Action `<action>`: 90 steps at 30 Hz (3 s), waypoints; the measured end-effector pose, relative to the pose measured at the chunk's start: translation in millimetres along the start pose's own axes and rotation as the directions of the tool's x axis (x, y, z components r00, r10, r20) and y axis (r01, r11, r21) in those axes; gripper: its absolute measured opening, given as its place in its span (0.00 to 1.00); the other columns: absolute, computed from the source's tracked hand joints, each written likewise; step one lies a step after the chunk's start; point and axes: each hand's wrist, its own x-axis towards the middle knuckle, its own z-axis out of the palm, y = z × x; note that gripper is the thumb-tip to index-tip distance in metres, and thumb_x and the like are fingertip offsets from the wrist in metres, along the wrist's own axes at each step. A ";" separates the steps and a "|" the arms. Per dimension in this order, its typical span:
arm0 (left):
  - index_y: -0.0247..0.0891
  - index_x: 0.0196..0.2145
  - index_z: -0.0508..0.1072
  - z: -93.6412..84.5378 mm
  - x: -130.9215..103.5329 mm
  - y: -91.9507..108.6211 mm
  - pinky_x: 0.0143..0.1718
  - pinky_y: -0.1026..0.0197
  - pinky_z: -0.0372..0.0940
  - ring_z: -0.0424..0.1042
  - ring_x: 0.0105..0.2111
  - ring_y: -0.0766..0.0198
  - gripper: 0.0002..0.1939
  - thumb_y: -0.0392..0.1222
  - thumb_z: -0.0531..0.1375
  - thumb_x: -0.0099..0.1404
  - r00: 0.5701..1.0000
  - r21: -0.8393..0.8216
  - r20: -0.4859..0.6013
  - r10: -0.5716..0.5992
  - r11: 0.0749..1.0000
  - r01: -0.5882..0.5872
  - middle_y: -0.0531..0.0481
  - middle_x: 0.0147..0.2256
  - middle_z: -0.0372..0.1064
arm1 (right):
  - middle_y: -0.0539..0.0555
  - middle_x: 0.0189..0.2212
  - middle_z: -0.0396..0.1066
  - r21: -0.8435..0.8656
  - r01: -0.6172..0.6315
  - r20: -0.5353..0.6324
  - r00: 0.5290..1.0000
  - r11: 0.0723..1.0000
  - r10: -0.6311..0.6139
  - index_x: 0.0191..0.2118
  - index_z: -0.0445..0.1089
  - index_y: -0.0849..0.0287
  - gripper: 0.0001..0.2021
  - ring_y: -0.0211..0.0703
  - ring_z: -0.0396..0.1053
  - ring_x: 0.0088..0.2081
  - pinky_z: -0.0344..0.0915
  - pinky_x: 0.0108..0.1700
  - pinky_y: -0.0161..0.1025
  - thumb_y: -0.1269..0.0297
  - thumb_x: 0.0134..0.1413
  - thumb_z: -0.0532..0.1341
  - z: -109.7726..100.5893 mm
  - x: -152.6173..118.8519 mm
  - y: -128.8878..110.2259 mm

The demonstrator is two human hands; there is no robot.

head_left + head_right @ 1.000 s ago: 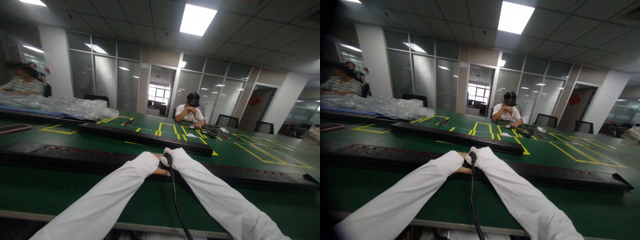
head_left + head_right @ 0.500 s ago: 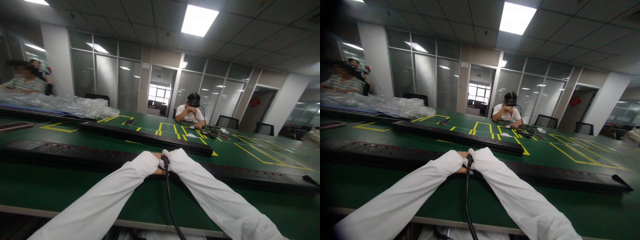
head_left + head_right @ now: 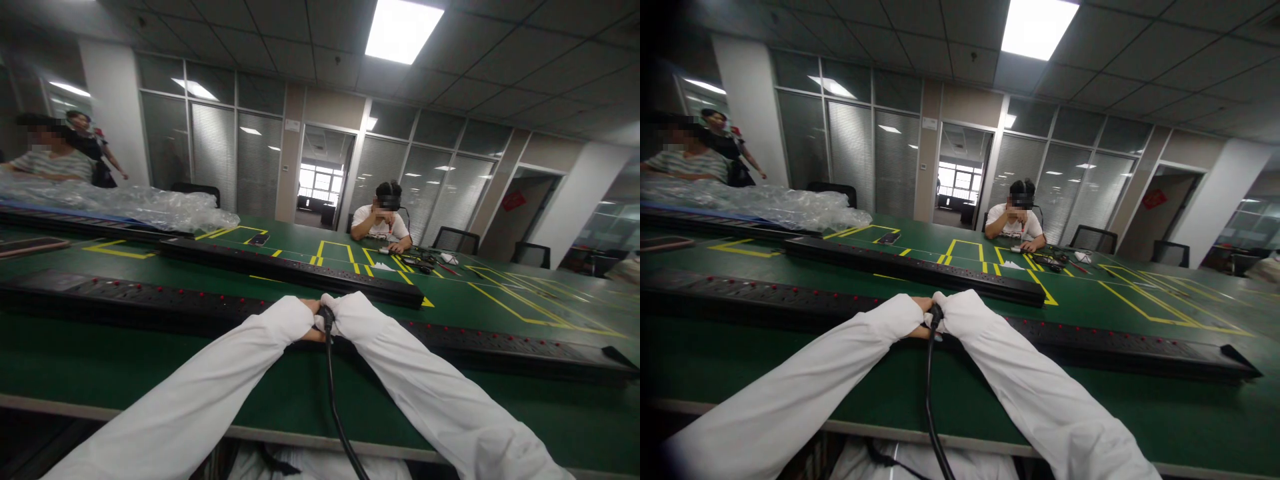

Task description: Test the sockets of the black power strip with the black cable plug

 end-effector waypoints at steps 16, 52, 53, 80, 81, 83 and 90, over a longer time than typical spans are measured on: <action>0.39 0.43 0.62 0.9 -2.8 6.1 0.35 0.57 0.62 0.67 0.37 0.52 0.35 0.66 0.52 0.42 0.998 0.035 -0.024 -0.054 0.998 0.055 0.46 0.37 0.66 | 0.46 0.22 0.63 0.198 -0.027 0.027 0.999 0.980 0.022 0.31 0.60 0.58 0.12 0.27 0.55 0.21 0.48 0.25 0.26 0.54 0.44 0.52 -5.1 -2.6 -6.7; 0.36 0.37 0.64 20.0 7.2 -6.0 0.31 0.54 0.62 0.67 0.32 0.52 0.36 0.70 0.51 0.41 0.996 0.108 -0.052 -0.077 0.991 0.082 0.45 0.32 0.66 | 0.46 0.20 0.62 0.196 -0.011 -0.037 0.999 0.980 0.019 0.32 0.61 0.56 0.12 0.27 0.55 0.20 0.47 0.24 0.26 0.53 0.46 0.51 -0.9 -3.0 -3.0; 0.37 0.37 0.64 19.4 7.1 -5.7 0.31 0.54 0.62 0.67 0.32 0.52 0.36 0.70 0.51 0.41 0.996 0.105 -0.044 -0.076 0.991 0.081 0.45 0.32 0.66 | 0.46 0.20 0.62 0.203 -0.009 -0.035 0.999 0.979 0.017 0.32 0.61 0.56 0.13 0.27 0.54 0.20 0.47 0.25 0.26 0.53 0.46 0.51 -0.9 -2.5 -2.7; 0.38 0.42 0.62 14.2 -2.0 -1.1 0.36 0.54 0.61 0.67 0.36 0.52 0.35 0.67 0.51 0.44 0.995 0.093 -0.084 -0.053 0.994 0.061 0.45 0.36 0.66 | 0.47 0.21 0.61 0.195 -0.018 0.038 0.999 0.981 0.010 0.35 0.60 0.56 0.16 0.28 0.53 0.20 0.45 0.24 0.26 0.50 0.44 0.50 5.6 3.8 5.7; 0.38 0.42 0.62 15.3 -1.5 -1.9 0.36 0.54 0.61 0.66 0.36 0.52 0.35 0.67 0.51 0.44 0.995 0.090 -0.091 -0.045 0.994 0.054 0.45 0.36 0.66 | 0.47 0.21 0.61 0.184 -0.031 0.040 0.999 0.983 0.024 0.35 0.60 0.56 0.16 0.28 0.53 0.20 0.45 0.24 0.27 0.50 0.44 0.50 6.7 4.4 5.0; 0.38 0.43 0.62 17.5 -0.6 -3.6 0.36 0.52 0.61 0.66 0.36 0.51 0.36 0.67 0.51 0.43 0.994 0.083 -0.102 -0.029 0.996 0.037 0.44 0.36 0.66 | 0.46 0.20 0.60 0.167 -0.061 0.046 0.997 0.984 0.054 0.35 0.60 0.56 0.17 0.27 0.52 0.19 0.45 0.23 0.27 0.49 0.44 0.50 8.5 5.4 4.0; 0.36 0.41 0.63 21.2 4.5 -6.6 0.34 0.51 0.62 0.67 0.35 0.49 0.38 0.69 0.50 0.42 0.996 0.096 -0.085 -0.029 0.995 0.037 0.42 0.35 0.66 | 0.46 0.20 0.59 0.146 -0.022 0.009 1.000 0.989 0.021 0.35 0.60 0.55 0.17 0.27 0.51 0.19 0.44 0.23 0.27 0.48 0.44 0.50 9.1 4.9 4.9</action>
